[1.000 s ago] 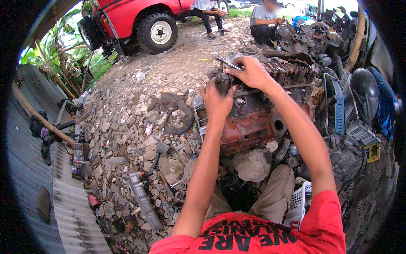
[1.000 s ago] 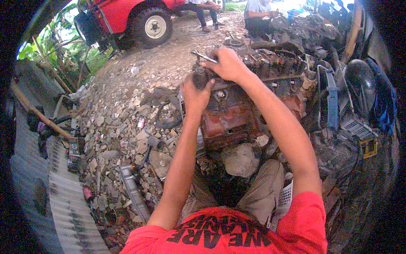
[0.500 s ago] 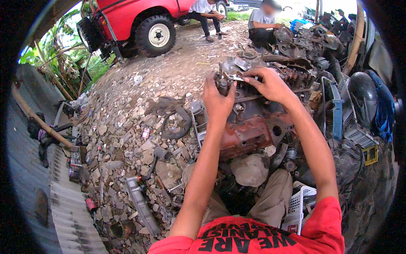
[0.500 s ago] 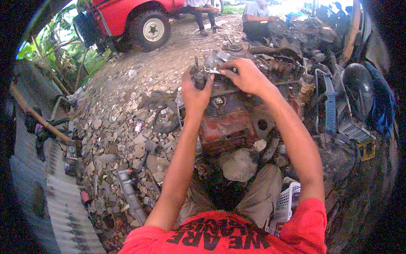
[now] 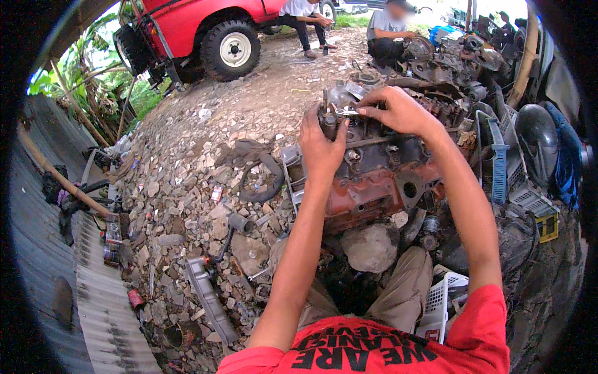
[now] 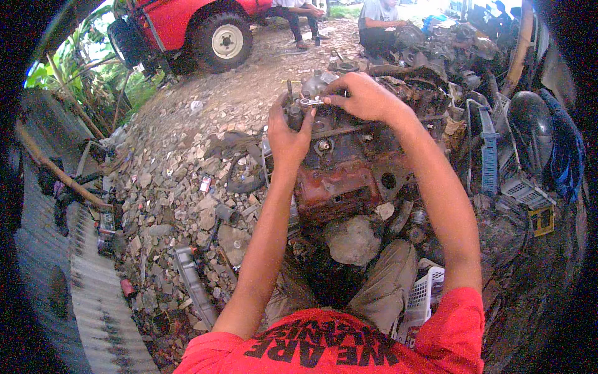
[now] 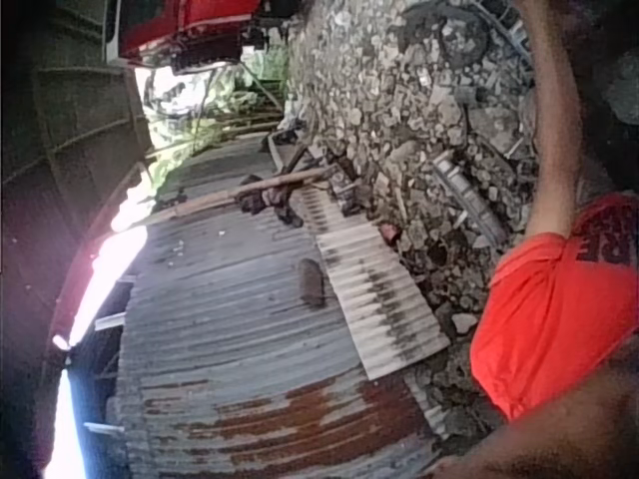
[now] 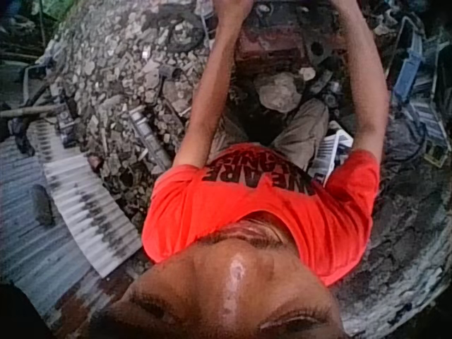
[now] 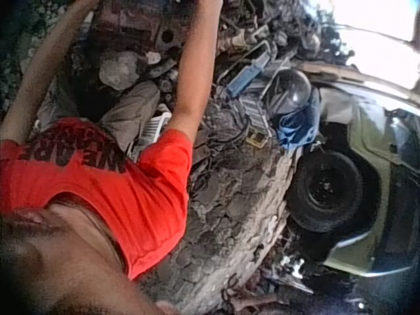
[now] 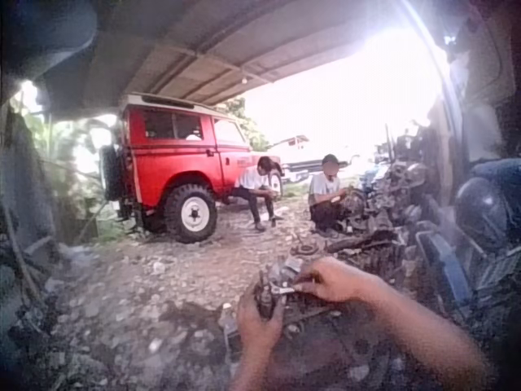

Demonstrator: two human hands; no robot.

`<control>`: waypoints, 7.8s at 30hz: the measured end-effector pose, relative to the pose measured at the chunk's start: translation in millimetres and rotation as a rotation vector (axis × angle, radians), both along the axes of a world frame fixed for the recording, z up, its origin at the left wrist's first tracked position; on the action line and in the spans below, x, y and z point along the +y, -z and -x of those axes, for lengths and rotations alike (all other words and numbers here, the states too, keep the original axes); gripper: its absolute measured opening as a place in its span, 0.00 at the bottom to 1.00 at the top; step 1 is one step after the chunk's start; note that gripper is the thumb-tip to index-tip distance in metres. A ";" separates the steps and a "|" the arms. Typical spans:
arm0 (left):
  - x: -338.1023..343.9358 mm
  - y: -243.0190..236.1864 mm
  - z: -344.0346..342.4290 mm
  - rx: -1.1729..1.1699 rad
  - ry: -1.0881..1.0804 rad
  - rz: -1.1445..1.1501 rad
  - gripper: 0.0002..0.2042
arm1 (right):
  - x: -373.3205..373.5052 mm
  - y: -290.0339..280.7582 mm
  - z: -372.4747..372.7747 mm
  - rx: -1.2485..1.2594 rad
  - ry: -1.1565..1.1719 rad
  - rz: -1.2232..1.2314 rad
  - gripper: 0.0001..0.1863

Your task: The person uses a wrench to loosen and remove bolts from an engine block, then removes a metal component. The person continues to work on the engine using hand tools.

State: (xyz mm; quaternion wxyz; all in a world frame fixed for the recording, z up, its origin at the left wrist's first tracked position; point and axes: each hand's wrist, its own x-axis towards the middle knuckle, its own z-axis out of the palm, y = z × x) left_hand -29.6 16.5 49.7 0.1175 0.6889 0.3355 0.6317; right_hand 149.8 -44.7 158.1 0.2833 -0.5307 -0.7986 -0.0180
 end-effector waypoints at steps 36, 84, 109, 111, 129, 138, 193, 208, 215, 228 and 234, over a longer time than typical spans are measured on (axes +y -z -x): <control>7.1 11.9 0.8 -0.038 0.073 0.023 0.26 | -39.9 78.6 129.2 0.581 0.112 -0.570 0.15; -5.1 -1.7 2.9 0.031 -0.039 0.022 0.31 | -11.6 62.0 32.7 1.839 -0.122 0.116 0.12; -1.0 3.5 0.2 0.025 -0.046 -0.020 0.31 | -24.0 80.6 84.9 1.450 0.127 -0.259 0.15; -4.1 1.9 -3.1 0.022 -0.046 0.022 0.30 | -30.5 89.4 102.1 1.216 0.111 -0.403 0.11; 0.6 4.4 -0.9 0.037 -0.083 -0.056 0.30 | -24.4 72.1 47.6 1.677 -0.102 -0.305 0.14; -3.0 1.5 1.1 0.019 -0.021 0.007 0.32 | -9.8 65.6 37.7 1.838 -0.164 0.057 0.14; -0.8 5.3 3.6 0.051 -0.050 -0.022 0.33 | 11.9 37.3 8.7 1.509 0.148 0.330 0.15; -2.4 2.2 5.0 0.066 -0.034 0.000 0.33 | 7.1 47.2 20.9 1.580 0.119 0.204 0.14; 0.9 5.9 3.9 0.073 -0.060 -0.057 0.34 | -4.9 60.8 39.5 1.588 0.119 -0.003 0.15; 1.8 9.2 4.3 -0.017 0.087 0.136 0.35 | -40.1 86.4 131.8 1.002 0.218 -0.472 0.13; -1.2 6.1 7.7 0.021 0.044 0.067 0.36 | -36.2 78.9 113.1 0.888 0.164 -0.528 0.09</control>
